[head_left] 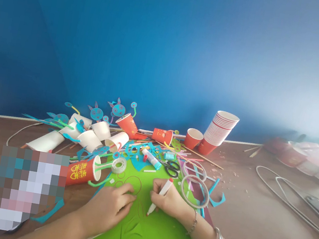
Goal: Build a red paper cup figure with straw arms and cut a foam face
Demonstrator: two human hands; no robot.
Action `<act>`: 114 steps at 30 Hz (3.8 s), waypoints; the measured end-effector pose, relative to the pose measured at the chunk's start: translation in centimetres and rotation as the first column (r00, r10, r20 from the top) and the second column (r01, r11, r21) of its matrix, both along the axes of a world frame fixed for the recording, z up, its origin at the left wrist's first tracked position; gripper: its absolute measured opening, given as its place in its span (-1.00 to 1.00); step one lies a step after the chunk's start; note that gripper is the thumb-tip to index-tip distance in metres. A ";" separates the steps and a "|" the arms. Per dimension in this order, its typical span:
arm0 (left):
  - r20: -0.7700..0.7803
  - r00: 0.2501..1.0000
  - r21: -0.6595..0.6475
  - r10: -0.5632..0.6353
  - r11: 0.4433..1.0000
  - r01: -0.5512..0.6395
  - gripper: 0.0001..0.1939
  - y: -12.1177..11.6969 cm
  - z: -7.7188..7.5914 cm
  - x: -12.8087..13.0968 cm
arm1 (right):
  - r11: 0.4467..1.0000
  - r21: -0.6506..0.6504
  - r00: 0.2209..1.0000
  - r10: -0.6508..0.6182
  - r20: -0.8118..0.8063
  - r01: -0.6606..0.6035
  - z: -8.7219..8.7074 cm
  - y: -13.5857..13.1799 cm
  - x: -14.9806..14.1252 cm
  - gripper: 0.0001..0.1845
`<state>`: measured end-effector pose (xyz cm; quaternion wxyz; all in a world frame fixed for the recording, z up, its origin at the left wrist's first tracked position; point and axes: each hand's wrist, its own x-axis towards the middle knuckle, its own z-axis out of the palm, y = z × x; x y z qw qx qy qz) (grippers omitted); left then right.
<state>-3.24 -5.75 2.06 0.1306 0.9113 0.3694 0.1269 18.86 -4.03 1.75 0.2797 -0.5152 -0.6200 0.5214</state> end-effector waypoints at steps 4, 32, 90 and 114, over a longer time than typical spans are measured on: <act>-0.005 1.000 -0.003 0.003 1.000 -0.003 -0.70 0.0 0.0 0.0 | 1.000 0.014 1.000 -0.016 0.000 0.016 0.0 0.0 -0.1 -0.78; 0.022 1.000 0.018 0.001 1.000 -0.002 -0.71 -0.1 0.0 0.0 | 0.977 0.122 0.983 -0.178 0.030 0.174 -0.3 0.1 -0.5 -0.77; 0.004 1.000 0.032 0.002 0.999 -0.002 -0.70 0.1 -0.3 0.0 | 0.970 0.185 0.986 -0.164 0.034 0.155 -0.4 0.4 -0.1 -0.76; 0.010 1.000 0.005 -0.002 1.000 0.002 -0.71 -0.1 -0.2 -0.1 | 0.993 0.115 1.000 -0.022 -0.019 0.024 -0.3 -0.6 -0.9 -0.75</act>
